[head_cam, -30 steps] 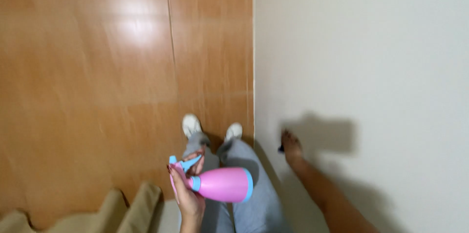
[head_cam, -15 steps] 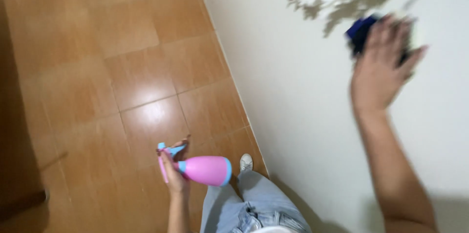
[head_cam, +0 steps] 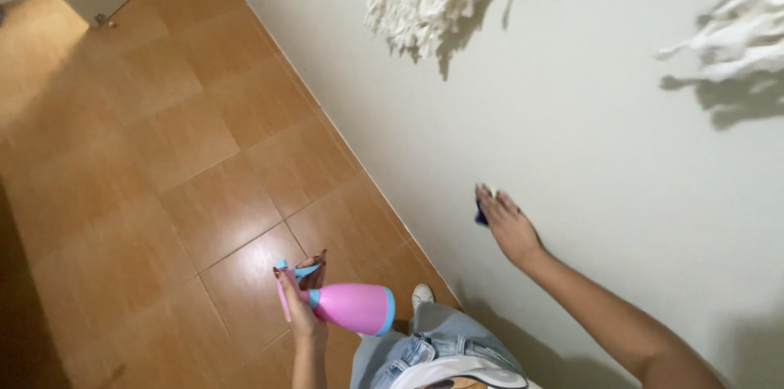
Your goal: The person uses a duster on a long handle to dust the walls and a door. They then use a spray bottle and a cloth to wipe the walls, focusing on the lower sections and corners.
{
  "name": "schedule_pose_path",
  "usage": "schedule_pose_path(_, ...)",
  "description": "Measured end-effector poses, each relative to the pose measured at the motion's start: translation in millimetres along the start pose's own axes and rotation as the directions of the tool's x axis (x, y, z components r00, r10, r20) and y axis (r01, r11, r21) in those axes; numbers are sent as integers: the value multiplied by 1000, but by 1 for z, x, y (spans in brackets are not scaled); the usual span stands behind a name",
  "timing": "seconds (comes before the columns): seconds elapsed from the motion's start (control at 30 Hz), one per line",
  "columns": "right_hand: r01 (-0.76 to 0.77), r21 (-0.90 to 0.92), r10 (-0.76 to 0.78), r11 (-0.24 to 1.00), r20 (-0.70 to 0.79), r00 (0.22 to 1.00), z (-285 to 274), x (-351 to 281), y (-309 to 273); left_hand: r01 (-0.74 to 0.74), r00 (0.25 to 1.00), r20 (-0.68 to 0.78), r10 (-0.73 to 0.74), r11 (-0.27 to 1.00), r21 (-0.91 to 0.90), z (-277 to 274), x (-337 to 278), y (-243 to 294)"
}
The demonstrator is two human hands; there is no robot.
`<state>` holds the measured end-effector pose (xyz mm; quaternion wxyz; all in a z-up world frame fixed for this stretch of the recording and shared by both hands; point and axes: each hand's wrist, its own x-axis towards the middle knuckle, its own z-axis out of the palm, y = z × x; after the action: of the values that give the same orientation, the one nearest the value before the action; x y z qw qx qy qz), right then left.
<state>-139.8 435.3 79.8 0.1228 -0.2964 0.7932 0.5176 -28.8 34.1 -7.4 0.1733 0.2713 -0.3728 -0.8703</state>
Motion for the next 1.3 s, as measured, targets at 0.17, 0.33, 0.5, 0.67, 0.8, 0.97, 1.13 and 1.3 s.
schedule_pose_path(0.17,-475,300,541,827,-194,819,-124,-42,161,84,977,194,-87,996,23,44,-10,-13)
schedule_pose_path(0.33,-532,663,819,527,-228,527,-159,-97,213,91,956,279,-95,995,28,87,-19,-12)
schedule_pose_path(0.5,-609,425,730,670,-225,646,-94,-43,127,57,947,317,-51,998,-11,97,-31,-17)
schedule_pose_path(0.67,-205,69,214,976,-175,961,-4,-17,-9,96,970,224,-100,995,30,83,-52,-19)
schedule_pose_path(0.8,-75,305,137,949,-186,973,34,-12,-55,92,980,174,-101,994,58,82,-63,-8)
schedule_pose_path(0.97,238,966,453,-100,-169,875,16,3,-55,-42,924,380,-46,975,220,99,-71,-6)
schedule_pose_path(1.13,234,-143,245,-962,-61,968,2,13,-39,-201,834,551,-29,913,354,142,-78,2)
schedule_pose_path(1.3,62,-546,301,-835,-360,883,-86,-59,25,-338,784,618,58,875,346,171,-91,-3)
